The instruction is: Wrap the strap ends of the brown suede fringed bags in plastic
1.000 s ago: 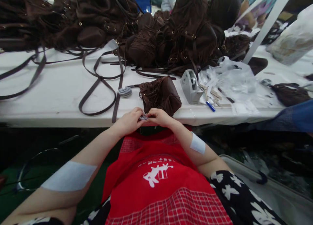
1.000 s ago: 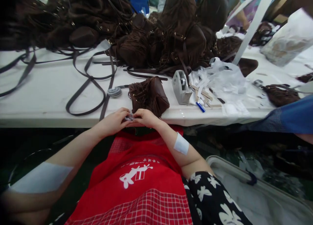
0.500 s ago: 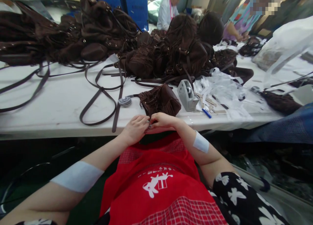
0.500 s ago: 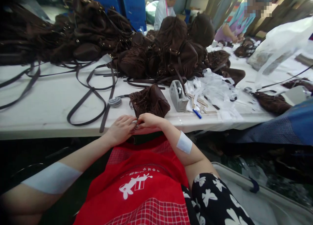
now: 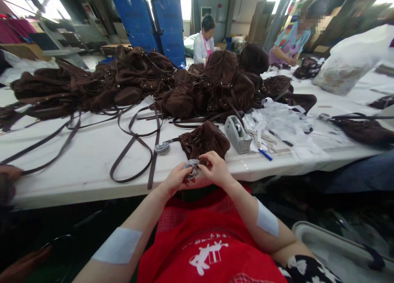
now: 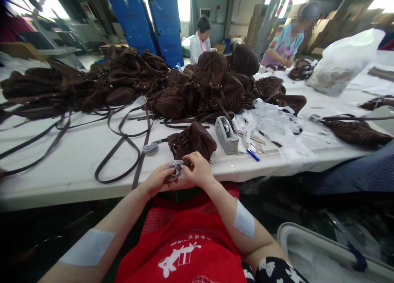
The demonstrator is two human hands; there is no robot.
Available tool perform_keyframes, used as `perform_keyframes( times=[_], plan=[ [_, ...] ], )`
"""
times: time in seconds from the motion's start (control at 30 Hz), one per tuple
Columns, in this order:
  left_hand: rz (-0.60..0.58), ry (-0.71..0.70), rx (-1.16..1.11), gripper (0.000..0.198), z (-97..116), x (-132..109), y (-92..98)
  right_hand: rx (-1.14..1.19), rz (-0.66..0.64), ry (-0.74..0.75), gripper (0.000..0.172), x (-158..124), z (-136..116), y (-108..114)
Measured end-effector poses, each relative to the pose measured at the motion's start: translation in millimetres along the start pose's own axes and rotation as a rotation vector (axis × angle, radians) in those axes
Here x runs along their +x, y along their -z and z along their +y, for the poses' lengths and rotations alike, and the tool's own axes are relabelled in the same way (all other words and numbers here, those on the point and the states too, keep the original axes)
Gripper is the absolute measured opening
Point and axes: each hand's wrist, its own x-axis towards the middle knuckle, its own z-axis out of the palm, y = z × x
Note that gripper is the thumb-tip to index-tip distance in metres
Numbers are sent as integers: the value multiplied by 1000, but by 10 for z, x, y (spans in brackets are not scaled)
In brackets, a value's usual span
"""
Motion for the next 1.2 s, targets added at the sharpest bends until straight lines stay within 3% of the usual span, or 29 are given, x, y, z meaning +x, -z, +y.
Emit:
perform_keyframes(
  times=[0.13,0.27,0.37,0.57,0.7,0.8,0.93,1.03,1.1,1.2],
  plan=[
    [-3,6,-128,42,-14,-23,-84,-84,-186,67,50,-106,3,-39],
    [25,-9,-8,40,-76,-8,-97,-253,-313,50,33,-27,23,-55],
    [139,-66,102,36,-132,1,-48,-358,-368,70,25,43,23,-57],
    [401,-224,222,33,-185,19,8,-380,-404,117,24,78,8,-95],
    [492,-329,288,33,-174,89,-105,-320,-371,115,19,37,-21,-124],
    [530,-324,351,38,-158,127,-225,-304,-316,92,21,-8,-20,-123],
    [478,-203,334,47,-102,145,-269,-425,-322,57,21,-54,38,-117],
    [272,-75,273,52,-19,199,-175,-521,-342,101,21,-67,65,-107],
    [204,-57,391,50,35,247,-105,-547,-347,169,19,-68,59,-96],
    [206,-123,683,43,57,297,-67,-564,-350,261,18,-64,54,-99]
  ],
)
